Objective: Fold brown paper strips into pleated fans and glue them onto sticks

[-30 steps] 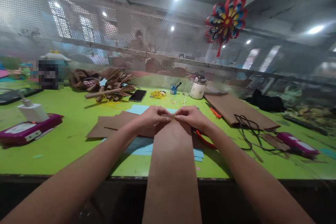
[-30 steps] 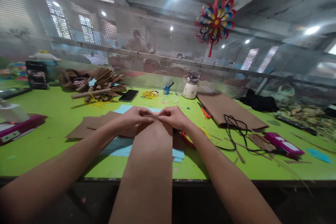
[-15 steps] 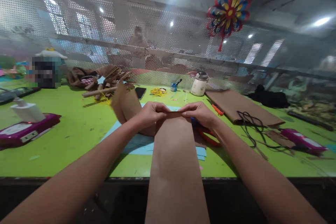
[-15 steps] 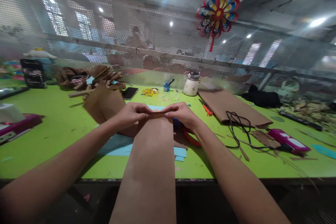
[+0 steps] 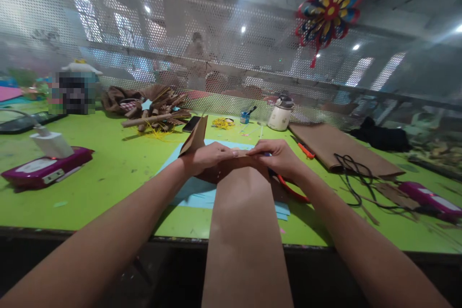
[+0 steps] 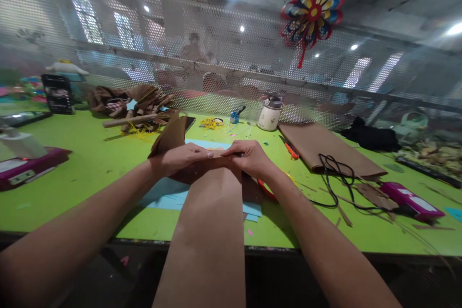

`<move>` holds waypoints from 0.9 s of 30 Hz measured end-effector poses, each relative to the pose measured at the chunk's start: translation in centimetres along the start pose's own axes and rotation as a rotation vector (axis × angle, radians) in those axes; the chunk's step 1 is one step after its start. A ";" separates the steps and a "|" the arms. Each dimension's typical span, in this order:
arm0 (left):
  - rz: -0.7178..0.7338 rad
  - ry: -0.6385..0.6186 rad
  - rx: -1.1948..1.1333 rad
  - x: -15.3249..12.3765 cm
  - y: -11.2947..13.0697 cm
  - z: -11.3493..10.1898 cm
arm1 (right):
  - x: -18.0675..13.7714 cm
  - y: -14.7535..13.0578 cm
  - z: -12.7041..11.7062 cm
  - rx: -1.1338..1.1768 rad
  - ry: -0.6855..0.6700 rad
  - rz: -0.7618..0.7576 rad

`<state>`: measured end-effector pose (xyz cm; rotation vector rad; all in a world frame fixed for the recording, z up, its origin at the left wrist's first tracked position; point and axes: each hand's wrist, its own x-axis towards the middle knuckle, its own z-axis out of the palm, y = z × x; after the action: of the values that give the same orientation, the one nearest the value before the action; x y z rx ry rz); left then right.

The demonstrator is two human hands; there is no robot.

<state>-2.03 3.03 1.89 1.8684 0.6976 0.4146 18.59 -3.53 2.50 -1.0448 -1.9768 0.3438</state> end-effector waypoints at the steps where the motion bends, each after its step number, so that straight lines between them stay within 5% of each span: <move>1: 0.025 -0.017 -0.001 0.0 0.0 0.0 | 0.0 -0.1 -0.1 -0.008 -0.003 -0.012; 13: 0.198 -0.021 0.266 -0.4 1.0 0.3 | -0.1 -0.8 -0.8 -0.111 -0.047 -0.075; 21: 0.219 -0.069 0.139 -0.3 0.8 0.7 | 0.0 -1.5 -0.6 -0.129 -0.103 -0.080; 27: 0.197 -0.070 0.130 -0.6 1.3 0.9 | -0.3 -1.3 -2.0 0.180 -0.280 0.120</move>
<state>-1.62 1.62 2.73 2.0734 0.5053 0.4361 19.57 -4.79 4.27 -1.0454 -2.0847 0.7550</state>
